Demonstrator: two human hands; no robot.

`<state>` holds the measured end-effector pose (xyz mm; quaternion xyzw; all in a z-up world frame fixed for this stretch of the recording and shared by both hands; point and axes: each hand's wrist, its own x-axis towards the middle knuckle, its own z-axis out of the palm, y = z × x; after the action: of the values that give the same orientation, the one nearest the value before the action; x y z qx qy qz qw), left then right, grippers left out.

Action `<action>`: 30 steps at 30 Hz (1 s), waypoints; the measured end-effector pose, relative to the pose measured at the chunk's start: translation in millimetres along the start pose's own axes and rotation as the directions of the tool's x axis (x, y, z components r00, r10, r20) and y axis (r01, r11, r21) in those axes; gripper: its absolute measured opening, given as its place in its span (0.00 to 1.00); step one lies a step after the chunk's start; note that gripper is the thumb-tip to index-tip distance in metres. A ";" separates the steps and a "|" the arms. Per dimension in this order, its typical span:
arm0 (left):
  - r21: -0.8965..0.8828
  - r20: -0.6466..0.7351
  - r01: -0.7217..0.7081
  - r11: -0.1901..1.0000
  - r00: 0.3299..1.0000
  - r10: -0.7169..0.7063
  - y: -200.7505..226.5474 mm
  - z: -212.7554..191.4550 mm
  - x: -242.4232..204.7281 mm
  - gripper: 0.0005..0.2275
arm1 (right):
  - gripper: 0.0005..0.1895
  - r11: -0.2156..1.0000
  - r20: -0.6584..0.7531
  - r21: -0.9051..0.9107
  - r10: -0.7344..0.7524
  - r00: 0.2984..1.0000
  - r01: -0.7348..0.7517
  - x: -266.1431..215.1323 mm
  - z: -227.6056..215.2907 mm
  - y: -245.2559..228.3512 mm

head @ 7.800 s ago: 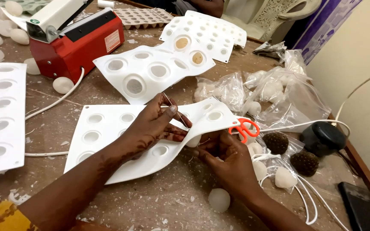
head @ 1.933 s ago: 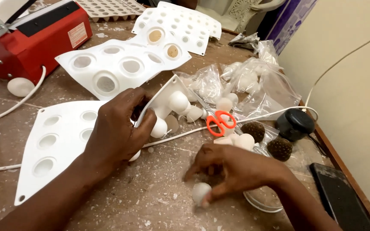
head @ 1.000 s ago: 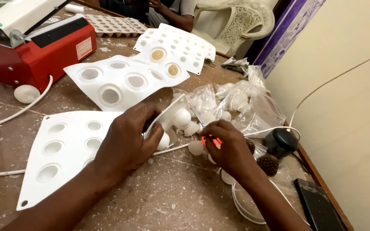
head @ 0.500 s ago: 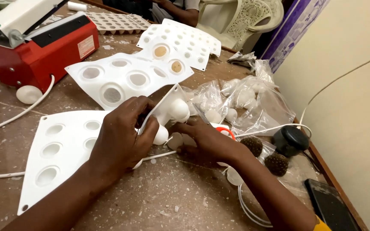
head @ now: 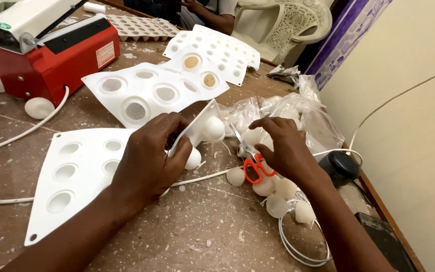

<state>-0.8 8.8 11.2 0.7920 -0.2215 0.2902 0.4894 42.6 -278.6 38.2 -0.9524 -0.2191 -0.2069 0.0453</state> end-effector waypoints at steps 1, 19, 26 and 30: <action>0.002 0.000 0.002 1.000 1.000 -0.002 -1.0 0.2 -0.4 0.07 | 0.26 1.000 0.001 0.002 -0.001 1.000 0.001 0.4 -3.0 -6.6; -0.086 0.189 -0.062 0.994 0.979 0.077 -1.7 5.5 -4.3 0.09 | 0.17 0.956 0.405 0.153 0.169 0.899 -0.249 -8.6 -37.8 -23.3; -0.053 0.451 -0.116 0.992 0.884 0.128 -1.1 18.5 -11.9 0.12 | 0.13 0.898 0.106 0.294 0.310 0.945 -0.327 -37.1 -38.9 21.5; -0.063 0.585 -0.013 0.998 0.810 0.048 -2.6 21.1 -12.4 0.13 | 0.10 0.838 0.198 0.270 0.434 0.879 -0.474 -42.7 -47.7 29.8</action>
<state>-3.1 -8.4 -6.4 0.8251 -0.3823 0.0337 0.4147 2.8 -330.8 64.1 -0.9692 -0.0190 -0.0913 0.2278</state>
